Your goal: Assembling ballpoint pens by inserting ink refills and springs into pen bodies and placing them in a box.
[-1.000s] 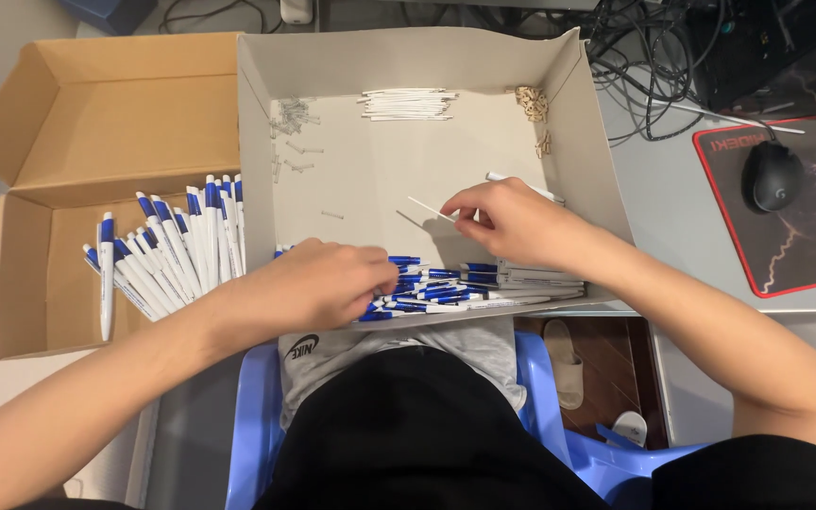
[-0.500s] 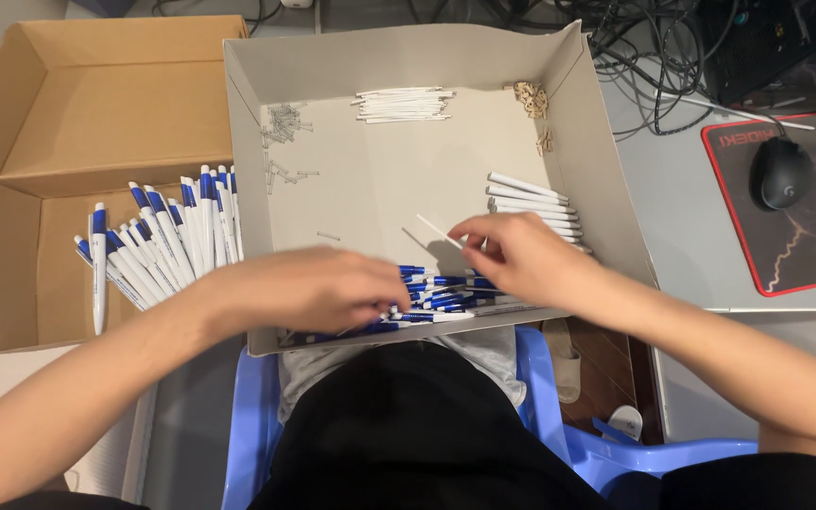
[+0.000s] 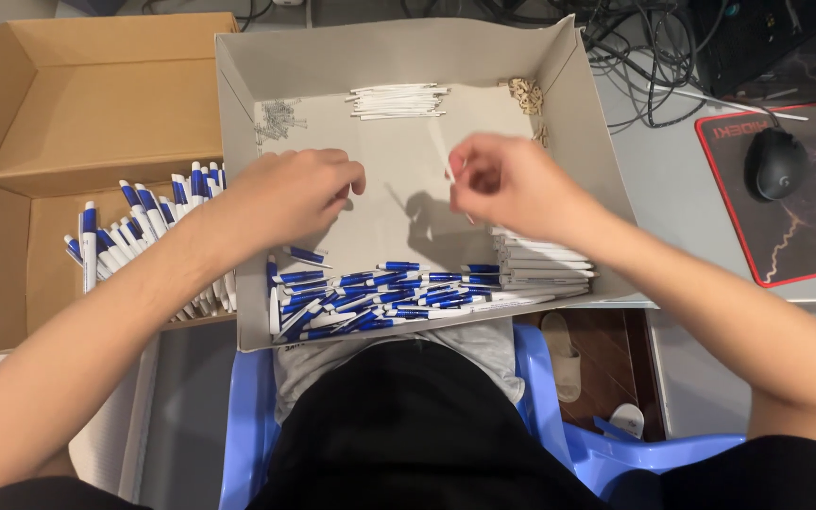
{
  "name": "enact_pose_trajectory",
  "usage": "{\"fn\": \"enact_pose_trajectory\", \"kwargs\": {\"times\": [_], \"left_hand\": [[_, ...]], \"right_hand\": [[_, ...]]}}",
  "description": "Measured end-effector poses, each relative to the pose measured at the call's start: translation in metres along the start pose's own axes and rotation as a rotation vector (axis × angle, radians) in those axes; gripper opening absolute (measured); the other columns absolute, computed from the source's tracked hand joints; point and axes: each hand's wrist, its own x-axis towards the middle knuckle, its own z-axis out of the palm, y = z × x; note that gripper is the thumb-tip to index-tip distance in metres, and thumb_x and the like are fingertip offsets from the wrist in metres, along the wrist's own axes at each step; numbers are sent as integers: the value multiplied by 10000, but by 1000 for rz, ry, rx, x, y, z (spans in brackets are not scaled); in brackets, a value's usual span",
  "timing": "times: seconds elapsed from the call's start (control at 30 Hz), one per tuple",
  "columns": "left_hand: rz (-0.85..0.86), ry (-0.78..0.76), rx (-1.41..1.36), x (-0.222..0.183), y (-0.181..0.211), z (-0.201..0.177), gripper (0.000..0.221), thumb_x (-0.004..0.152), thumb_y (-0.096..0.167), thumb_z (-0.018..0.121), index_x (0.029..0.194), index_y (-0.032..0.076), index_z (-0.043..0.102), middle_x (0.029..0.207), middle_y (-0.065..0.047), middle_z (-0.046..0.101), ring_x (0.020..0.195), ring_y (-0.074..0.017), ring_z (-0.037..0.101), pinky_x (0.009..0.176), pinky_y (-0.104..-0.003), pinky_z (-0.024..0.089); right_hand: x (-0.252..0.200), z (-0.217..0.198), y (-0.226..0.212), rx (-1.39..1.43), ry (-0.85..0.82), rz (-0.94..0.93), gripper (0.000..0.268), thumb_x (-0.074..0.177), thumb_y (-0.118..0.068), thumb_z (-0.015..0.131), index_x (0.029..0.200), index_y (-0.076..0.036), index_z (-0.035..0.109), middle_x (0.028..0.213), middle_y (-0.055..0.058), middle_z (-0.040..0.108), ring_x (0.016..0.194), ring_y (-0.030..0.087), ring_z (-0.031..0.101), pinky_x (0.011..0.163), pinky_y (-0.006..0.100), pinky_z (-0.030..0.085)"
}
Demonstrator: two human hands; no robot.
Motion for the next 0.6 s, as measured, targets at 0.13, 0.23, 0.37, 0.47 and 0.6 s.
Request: {"fn": "enact_pose_trajectory", "kwargs": {"times": [0.13,0.23,0.37,0.47,0.6], "left_hand": [[7,95,156,-3,2,-9,198,917,58,652,1076,131,745,872,-49,728,806,-279,773,695,-430,629],[2,179,278,-3,-8,-6,192,918,59,645,1047,151,755,838,-25,726,764,-242,765,658,-384,623],[9,225,209,-3,-2,-13,187,940,40,639,1072,119,746,882,-73,739,792,-284,771,670,-427,625],[35,257,-71,-4,6,-20,192,934,-35,635,1096,24,720,915,-147,725,830,-342,760,686,-449,622],[125,320,-463,-2,15,-14,245,880,-140,669,1109,-56,675,960,-198,689,947,-378,739,784,-450,625]], "right_hand": [[18,0,4,97,20,-42,99,890,-37,683,986,-61,675,832,84,735,664,136,687,639,274,581],[23,1,9,91,5,-87,88,909,-42,707,996,-47,693,858,77,716,754,137,690,706,279,589],[18,-4,-2,195,13,-60,145,898,1,666,1019,-69,705,792,66,704,732,109,686,684,234,564],[17,-4,-11,292,-6,-75,146,895,18,642,1015,-45,696,816,109,734,788,142,720,728,246,579],[18,-3,-11,370,-50,-114,150,907,29,622,1042,5,684,913,184,761,896,234,770,834,337,630]]}}
